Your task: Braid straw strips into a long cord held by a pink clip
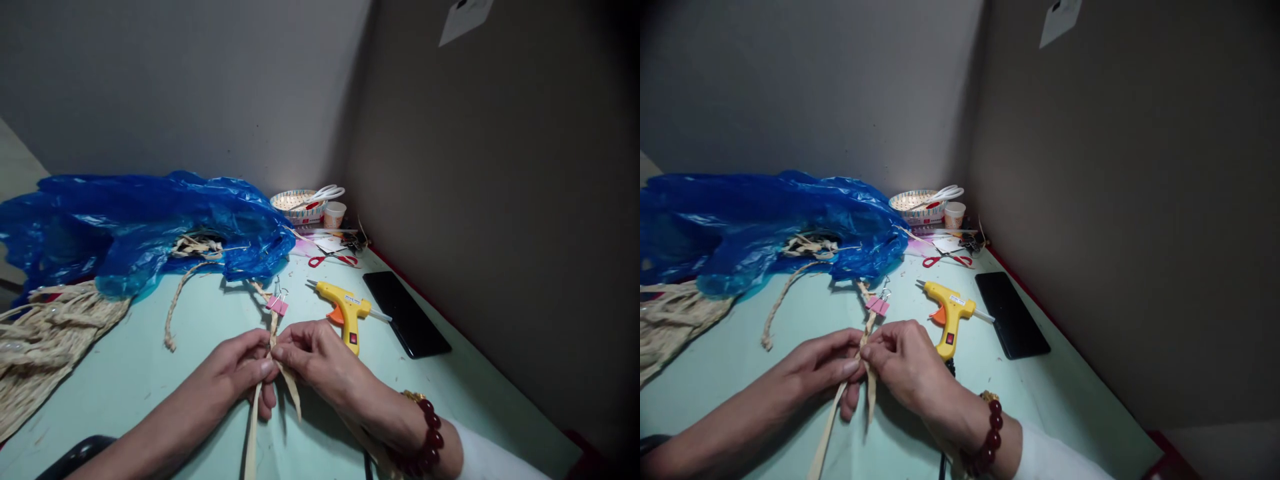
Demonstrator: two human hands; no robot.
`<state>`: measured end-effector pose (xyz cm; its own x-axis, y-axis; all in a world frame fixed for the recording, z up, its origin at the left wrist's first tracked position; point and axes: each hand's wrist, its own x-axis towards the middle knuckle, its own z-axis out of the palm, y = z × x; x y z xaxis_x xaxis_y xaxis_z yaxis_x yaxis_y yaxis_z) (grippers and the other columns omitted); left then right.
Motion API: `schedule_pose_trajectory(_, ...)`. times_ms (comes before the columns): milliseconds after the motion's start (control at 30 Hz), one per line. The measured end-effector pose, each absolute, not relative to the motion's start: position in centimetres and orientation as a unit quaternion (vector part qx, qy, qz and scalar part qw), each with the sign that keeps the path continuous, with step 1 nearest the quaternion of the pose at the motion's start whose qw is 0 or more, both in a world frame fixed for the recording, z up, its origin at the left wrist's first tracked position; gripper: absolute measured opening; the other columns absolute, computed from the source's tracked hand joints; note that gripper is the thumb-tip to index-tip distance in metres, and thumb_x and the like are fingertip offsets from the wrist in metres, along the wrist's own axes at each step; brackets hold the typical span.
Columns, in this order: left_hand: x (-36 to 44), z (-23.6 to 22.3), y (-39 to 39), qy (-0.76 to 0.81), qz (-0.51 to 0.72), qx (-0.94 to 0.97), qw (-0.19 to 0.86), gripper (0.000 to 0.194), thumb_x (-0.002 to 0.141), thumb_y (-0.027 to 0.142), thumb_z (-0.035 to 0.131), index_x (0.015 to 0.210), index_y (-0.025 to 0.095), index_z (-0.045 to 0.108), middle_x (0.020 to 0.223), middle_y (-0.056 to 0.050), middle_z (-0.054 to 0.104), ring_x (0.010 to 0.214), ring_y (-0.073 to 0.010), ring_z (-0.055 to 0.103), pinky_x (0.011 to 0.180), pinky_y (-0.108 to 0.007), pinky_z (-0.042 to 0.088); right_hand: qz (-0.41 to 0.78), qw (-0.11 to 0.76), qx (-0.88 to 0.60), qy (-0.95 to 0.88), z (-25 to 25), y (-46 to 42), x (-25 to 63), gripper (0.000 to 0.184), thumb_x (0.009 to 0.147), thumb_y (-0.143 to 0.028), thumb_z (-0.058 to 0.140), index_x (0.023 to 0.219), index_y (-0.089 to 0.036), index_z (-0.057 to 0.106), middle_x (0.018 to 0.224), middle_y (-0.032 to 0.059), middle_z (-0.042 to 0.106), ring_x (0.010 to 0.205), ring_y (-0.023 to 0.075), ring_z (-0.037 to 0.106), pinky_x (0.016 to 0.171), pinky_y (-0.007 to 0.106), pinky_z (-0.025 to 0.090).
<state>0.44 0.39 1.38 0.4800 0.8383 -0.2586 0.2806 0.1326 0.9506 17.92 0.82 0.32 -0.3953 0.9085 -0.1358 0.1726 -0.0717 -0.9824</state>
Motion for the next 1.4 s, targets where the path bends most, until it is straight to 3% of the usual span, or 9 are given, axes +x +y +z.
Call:
schedule_pose_trajectory(400,-0.4,-0.7,1.6,0.392,0.218,0.481,0.753,0.02,0.085,0.036,0.062,0.084,0.017,0.056,0.067,0.006,0.049,0.044,-0.0034,0.017,0.04,-0.02,0.012,0.488,0.27,-0.462,-0.69,0.6,0.7,18.3,0.019,0.09,-0.02,0.052,0.077,-0.015,0.065,0.071,0.0016,0.068,0.062,0.0105,0.051,0.057,0.02,0.034)
schedule_pose_trajectory(500,-0.4,-0.7,1.2,0.429,0.201,0.579,0.664,0.02,0.09,0.038,0.053,0.085,0.019,0.058,0.064,0.007,0.045,0.046,-0.0071,0.027,0.043,-0.021,0.023,0.42,0.264,-0.472,-0.728,0.6,0.1,18.1,0.022,0.091,-0.015,0.048,0.076,-0.015,0.064,0.074,0.0016,0.071,0.067,0.0116,0.056,0.063,0.022,0.037)
schedule_pose_trajectory(600,-0.1,-0.4,0.5,0.486,0.194,0.721,0.454,0.021,0.092,0.037,0.047,0.084,0.022,0.06,0.081,-0.001,0.06,0.078,-0.0185,0.055,0.072,-0.028,0.043,0.387,0.25,-0.475,-0.75,0.7,-0.1,18.0,0.027,0.094,-0.017,0.045,0.074,-0.016,0.063,0.072,0.0008,0.07,0.065,0.0112,0.056,0.063,0.022,0.036)
schedule_pose_trajectory(733,0.5,0.2,-0.3,0.519,0.149,0.774,0.331,0.023,0.092,0.034,0.04,0.084,0.023,0.058,0.09,-0.007,0.064,0.087,-0.0259,0.059,0.084,-0.037,0.043,0.348,0.24,-0.482,-0.768,1.0,-0.2,18.1,0.029,0.096,-0.02,0.044,0.072,-0.017,0.061,0.066,-0.0004,0.065,0.061,0.011,0.052,0.058,0.023,0.032)
schedule_pose_trajectory(900,0.8,0.3,-0.5,0.561,0.241,0.681,0.404,0.021,0.087,0.042,0.046,0.084,0.025,0.058,0.1,-0.004,0.066,0.102,-0.0255,0.057,0.088,-0.032,0.043,0.309,0.242,-0.489,-0.779,1.1,-0.1,18.1,0.026,0.093,-0.021,0.048,0.069,-0.017,0.054,0.061,-0.0028,0.054,0.056,0.0095,0.043,0.053,0.024,0.025)
schedule_pose_trajectory(967,0.9,0.1,-0.1,0.53,0.272,0.649,0.474,0.027,0.088,0.046,0.048,0.075,0.023,0.055,0.083,-0.001,0.063,0.082,-0.0193,0.057,0.074,-0.026,0.045,0.317,0.245,-0.483,-0.779,0.9,0.2,18.2,0.024,0.093,-0.021,0.048,0.069,-0.017,0.053,0.062,-0.0028,0.054,0.058,0.0097,0.044,0.054,0.024,0.025)
schedule_pose_trajectory(1067,1.1,-0.5,0.7,0.485,0.266,0.547,0.628,0.037,0.083,0.055,0.056,0.068,0.022,0.047,0.051,0.01,0.036,0.042,-0.0076,0.027,0.039,-0.019,0.023,0.356,0.232,-0.468,-0.775,0.9,0.7,18.6,0.022,0.092,-0.024,0.05,0.071,-0.017,0.054,0.065,-0.0023,0.055,0.061,0.0102,0.047,0.056,0.022,0.028)
schedule_pose_trajectory(1167,1.3,-1.3,1.1,0.477,0.26,0.501,0.674,0.039,0.081,0.06,0.053,0.069,0.024,0.041,0.045,0.016,0.019,0.038,-0.0056,0.005,0.035,-0.02,0.005,0.406,0.201,-0.456,-0.766,1.7,1.1,19.1,0.023,0.092,-0.024,0.049,0.072,-0.017,0.057,0.064,-0.0019,0.057,0.064,0.0106,0.052,0.058,0.02,0.033)
schedule_pose_trajectory(1400,1.7,-2.4,0.7,0.486,0.289,0.536,0.627,0.038,0.079,0.06,0.051,0.069,0.024,0.043,0.042,0.014,0.026,0.035,-0.0063,0.015,0.035,-0.022,0.011,0.429,0.139,-0.469,-0.759,2.2,0.6,19.5,0.029,0.094,-0.03,0.047,0.07,-0.016,0.056,0.061,-0.0007,0.061,0.057,0.0107,0.056,0.057,0.019,0.038)
